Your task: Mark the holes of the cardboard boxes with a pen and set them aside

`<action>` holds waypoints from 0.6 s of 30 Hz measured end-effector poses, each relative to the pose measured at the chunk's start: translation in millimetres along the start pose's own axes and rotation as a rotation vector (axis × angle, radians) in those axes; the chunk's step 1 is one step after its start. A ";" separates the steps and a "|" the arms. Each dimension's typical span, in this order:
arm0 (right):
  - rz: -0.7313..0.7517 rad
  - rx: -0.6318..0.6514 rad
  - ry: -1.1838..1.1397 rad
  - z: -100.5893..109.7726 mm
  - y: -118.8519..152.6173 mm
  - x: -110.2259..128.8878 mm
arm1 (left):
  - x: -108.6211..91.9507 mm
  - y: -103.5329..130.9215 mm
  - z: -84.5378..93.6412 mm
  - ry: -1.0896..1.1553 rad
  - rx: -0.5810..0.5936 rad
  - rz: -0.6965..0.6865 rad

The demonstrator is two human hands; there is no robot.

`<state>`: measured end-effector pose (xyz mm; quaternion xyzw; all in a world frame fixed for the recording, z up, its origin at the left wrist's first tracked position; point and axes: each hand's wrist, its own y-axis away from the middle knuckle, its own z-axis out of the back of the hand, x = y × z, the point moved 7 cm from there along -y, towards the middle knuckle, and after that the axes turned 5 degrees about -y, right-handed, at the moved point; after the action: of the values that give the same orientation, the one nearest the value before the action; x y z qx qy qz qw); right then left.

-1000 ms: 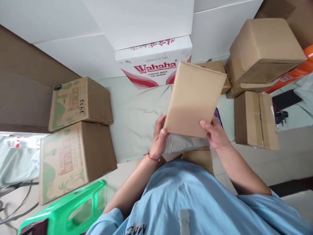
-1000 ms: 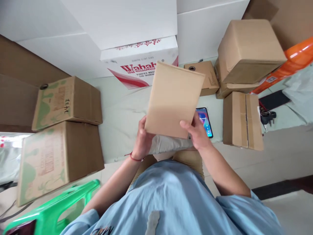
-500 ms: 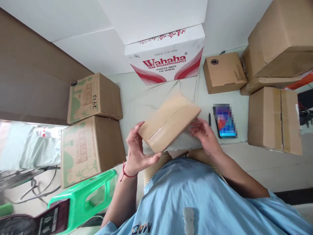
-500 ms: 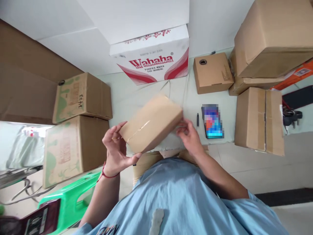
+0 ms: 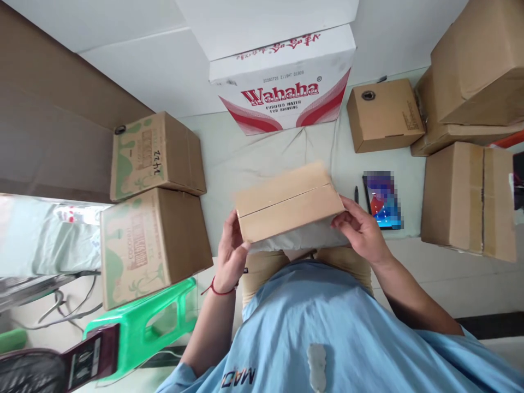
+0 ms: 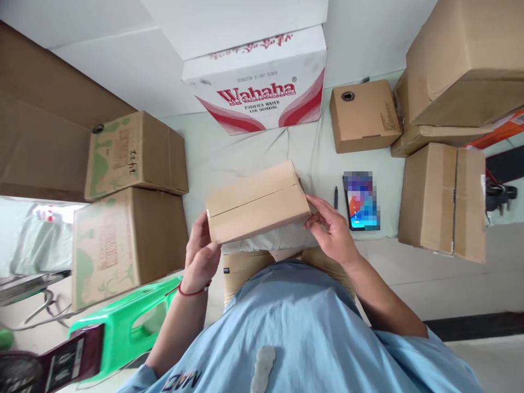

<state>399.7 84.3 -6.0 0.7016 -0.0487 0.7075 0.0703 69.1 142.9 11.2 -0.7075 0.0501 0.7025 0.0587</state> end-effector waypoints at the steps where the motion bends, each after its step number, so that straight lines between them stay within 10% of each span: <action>1: 0.073 0.032 0.028 -4.2 1.8 10.3 | 2.4 0.2 1.4 0.060 -0.060 0.037; 10: 0.526 0.249 0.250 -50.4 22.6 82.2 | 29.5 -4.6 11.1 0.323 -0.430 0.297; 18: 0.531 0.242 0.206 -49.1 22.6 84.9 | 32.2 2.7 19.1 0.275 -0.410 0.280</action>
<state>347.1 72.9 78.9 0.5923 -0.1382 0.7691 -0.1965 50.1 143.5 -21.2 -0.7795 0.0115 0.5967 -0.1905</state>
